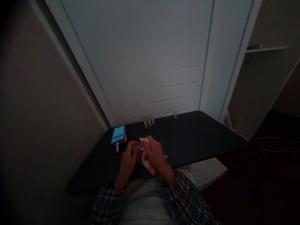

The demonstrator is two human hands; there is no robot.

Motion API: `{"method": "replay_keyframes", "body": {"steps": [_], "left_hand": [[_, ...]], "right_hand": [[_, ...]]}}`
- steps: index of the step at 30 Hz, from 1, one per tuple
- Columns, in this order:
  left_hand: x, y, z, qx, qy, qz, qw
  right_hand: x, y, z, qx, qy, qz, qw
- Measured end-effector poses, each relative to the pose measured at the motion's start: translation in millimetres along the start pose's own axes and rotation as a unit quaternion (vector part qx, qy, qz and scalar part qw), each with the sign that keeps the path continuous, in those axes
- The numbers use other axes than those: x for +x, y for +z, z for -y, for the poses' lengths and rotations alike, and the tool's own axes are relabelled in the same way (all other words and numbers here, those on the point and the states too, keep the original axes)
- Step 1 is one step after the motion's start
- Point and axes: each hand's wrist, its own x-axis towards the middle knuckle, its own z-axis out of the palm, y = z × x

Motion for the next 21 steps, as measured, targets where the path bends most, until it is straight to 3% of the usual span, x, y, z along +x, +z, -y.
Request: {"method": "replay_keyframes", "body": {"steps": [21], "left_hand": [[0.5, 0.6, 2.4, -0.002, -0.002, 0.0, 1.0]], "right_hand": [[-0.4, 0.4, 0.9, -0.001, 0.012, 0.006, 1.0]]}}
